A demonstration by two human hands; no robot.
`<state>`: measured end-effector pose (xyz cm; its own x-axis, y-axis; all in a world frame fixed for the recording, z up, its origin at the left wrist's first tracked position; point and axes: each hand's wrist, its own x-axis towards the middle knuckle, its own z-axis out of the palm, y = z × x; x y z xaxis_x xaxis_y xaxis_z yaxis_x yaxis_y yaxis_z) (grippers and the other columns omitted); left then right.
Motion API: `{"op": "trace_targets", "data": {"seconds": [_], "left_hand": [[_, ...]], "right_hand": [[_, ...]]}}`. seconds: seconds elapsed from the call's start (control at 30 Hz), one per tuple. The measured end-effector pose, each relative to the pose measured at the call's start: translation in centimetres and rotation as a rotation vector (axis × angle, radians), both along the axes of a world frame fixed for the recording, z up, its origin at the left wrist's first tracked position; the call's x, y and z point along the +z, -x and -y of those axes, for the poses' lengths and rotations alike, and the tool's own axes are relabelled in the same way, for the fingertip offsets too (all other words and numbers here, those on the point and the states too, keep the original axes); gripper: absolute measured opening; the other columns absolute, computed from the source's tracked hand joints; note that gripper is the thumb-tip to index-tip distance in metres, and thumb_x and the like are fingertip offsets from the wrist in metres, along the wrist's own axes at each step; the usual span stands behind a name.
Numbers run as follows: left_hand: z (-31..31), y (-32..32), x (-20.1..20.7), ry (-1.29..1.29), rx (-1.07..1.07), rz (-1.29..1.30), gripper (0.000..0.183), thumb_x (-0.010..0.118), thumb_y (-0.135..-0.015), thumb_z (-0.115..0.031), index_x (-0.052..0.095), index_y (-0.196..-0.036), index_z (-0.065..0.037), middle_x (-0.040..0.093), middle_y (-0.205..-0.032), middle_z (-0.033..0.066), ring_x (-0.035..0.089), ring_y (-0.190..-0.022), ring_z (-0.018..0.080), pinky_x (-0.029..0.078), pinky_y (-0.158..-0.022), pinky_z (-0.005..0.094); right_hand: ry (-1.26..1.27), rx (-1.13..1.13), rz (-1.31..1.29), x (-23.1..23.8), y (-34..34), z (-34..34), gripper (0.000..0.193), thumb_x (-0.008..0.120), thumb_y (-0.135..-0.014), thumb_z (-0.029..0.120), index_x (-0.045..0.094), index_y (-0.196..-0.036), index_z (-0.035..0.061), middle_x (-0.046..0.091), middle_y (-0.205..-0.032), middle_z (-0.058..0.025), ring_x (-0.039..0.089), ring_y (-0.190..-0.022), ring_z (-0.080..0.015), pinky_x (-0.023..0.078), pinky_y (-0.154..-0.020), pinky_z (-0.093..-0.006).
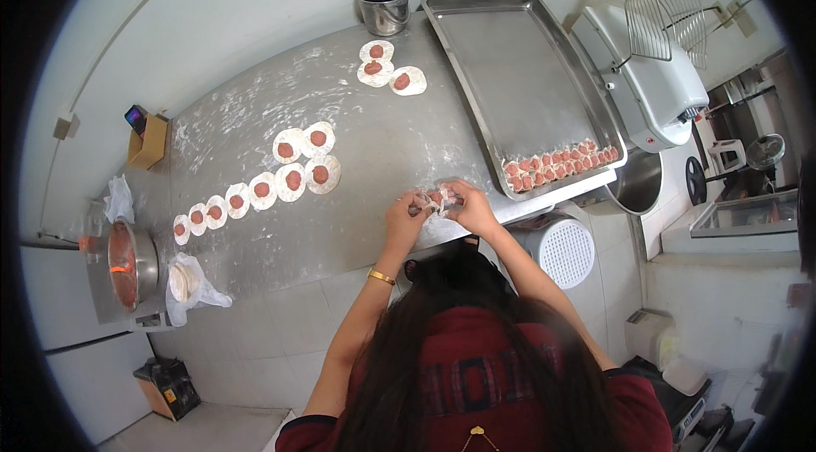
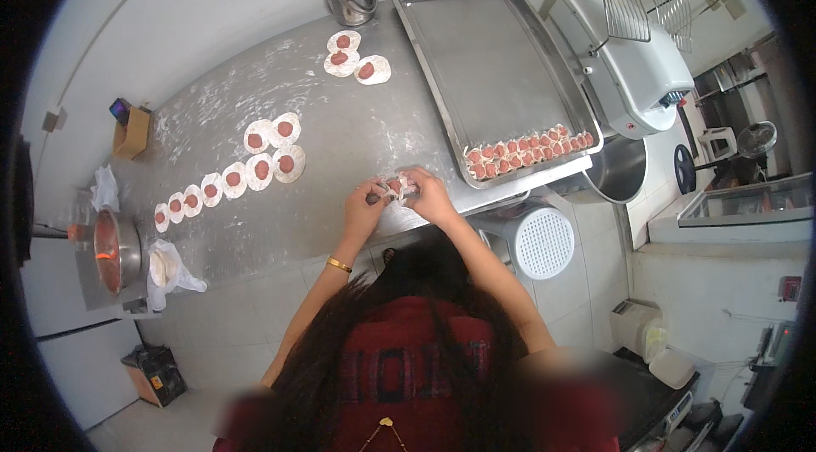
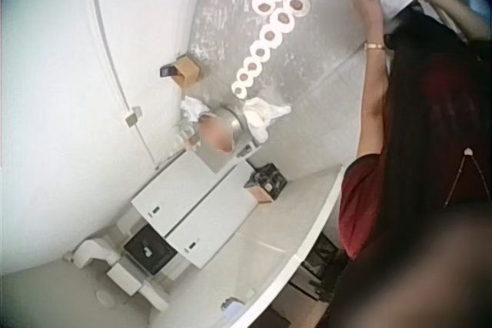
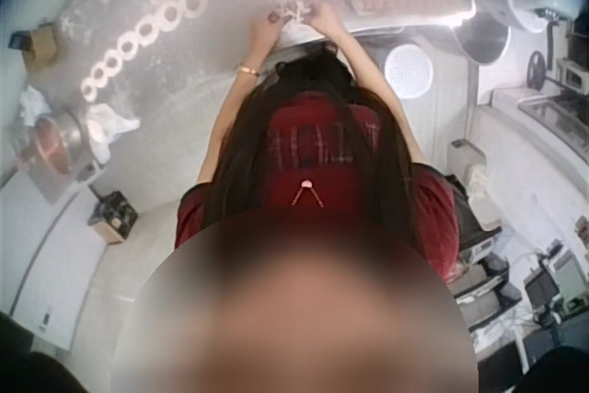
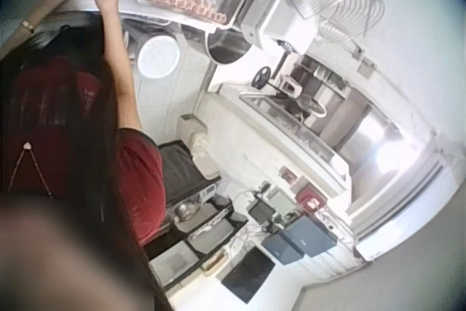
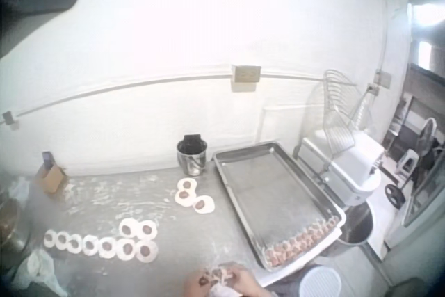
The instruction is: The person places small meat portions onto round dough wrappers, folds them into dumplings, and arranges them on a metal tray. A coworker prepares additional dough wrappers on the same table.
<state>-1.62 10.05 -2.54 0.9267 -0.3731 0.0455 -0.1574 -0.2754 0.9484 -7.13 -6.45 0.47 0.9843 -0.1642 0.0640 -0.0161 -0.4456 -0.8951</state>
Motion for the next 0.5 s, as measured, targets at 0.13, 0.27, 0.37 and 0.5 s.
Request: {"op": "trace_targets", "data": {"seconds": [0.13,0.27,0.37,0.5], "left_hand": [[-0.2,0.0,0.4,-0.004,-0.047,-0.149,0.032,0.076,-0.067,0.0,0.058,-0.094,-0.002,0.066,-0.091,0.0109,0.067,-0.085,0.0214,0.053,-0.071,0.0295],[-0.2,0.2,0.8,0.124,-0.091,-0.195,0.043,0.078,-0.065,0.0,0.058,-0.103,-0.006,0.067,-0.085,0.0115,0.069,-0.079,0.0206,0.054,-0.068,0.0293],[0.1,0.1,0.9,-0.038,-0.144,-0.116,0.044,0.079,-0.066,-0.003,0.059,-0.105,-0.006,0.068,-0.083,0.0115,0.069,-0.077,0.0207,0.054,-0.067,0.0307],[0.8,0.2,0.8,-0.1,-0.174,-0.056,0.043,0.078,-0.067,-0.006,0.06,-0.106,-0.005,0.068,-0.084,0.0135,0.069,-0.076,0.0243,0.054,-0.067,0.0331]], "right_hand": [[0.066,-0.004,-0.042,-0.1,-0.2,0.0,0.048,0.062,-0.065,-0.012,0.061,-0.111,0.0006,0.063,-0.106,-0.0116,0.065,-0.089,-0.022,0.054,-0.078,-0.0306],[0.189,0.076,-0.016,0.0,-1.0,0.4,0.047,0.061,-0.063,-0.012,0.062,-0.109,0.0001,0.062,-0.104,-0.0159,0.064,-0.086,-0.0276,0.053,-0.073,-0.0334],[0.275,0.11,0.047,0.5,-1.1,0.8,0.048,0.062,-0.062,-0.011,0.062,-0.108,0.0006,0.062,-0.102,-0.0171,0.063,-0.085,-0.0308,0.052,-0.073,-0.0353],[0.292,0.08,-0.083,1.7,-0.2,1.0,0.047,0.061,-0.06,-0.009,0.062,-0.106,0.0003,0.061,-0.101,-0.0185,0.058,-0.098,-0.0367,0.049,-0.081,-0.0413]]}}
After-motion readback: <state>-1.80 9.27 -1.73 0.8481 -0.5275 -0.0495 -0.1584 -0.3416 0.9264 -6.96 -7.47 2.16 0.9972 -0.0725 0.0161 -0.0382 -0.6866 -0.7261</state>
